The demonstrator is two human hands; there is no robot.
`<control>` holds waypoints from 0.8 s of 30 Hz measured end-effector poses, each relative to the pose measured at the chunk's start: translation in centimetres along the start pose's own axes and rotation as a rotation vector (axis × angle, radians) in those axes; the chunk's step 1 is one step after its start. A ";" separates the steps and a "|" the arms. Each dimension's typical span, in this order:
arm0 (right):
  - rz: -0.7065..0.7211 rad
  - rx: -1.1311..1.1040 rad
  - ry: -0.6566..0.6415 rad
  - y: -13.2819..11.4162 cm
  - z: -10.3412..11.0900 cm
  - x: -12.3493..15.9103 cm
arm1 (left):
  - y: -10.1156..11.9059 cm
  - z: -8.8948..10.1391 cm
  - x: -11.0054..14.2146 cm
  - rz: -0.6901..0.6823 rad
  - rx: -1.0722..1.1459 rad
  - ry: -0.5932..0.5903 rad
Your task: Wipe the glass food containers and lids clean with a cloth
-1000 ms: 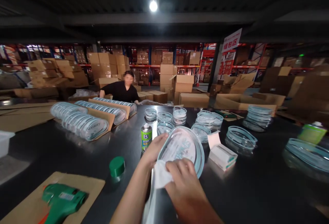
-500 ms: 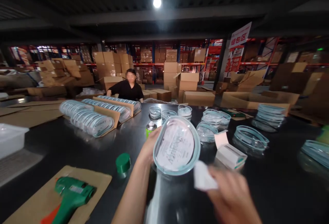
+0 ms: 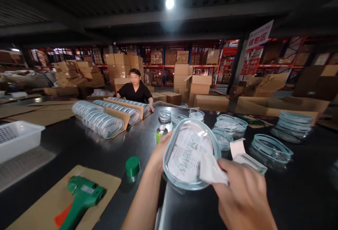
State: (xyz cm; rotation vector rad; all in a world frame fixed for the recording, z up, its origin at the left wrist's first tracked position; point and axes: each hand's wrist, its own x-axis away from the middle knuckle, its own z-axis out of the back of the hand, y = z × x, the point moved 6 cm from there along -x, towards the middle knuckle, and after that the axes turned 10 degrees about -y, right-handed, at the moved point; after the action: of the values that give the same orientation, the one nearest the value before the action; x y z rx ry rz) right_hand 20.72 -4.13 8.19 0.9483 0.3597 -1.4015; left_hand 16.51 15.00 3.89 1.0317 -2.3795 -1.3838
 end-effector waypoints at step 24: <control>0.085 -0.134 -0.077 -2.0 -2.6 -2.9 | -1.6 -2.4 -0.2 -0.025 -0.135 -0.201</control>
State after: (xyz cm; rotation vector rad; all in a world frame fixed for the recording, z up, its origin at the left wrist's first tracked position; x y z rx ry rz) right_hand 19.06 -0.10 8.01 0.7888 0.3468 -1.3156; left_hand 18.54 13.01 3.91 0.9292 -2.3747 -1.7047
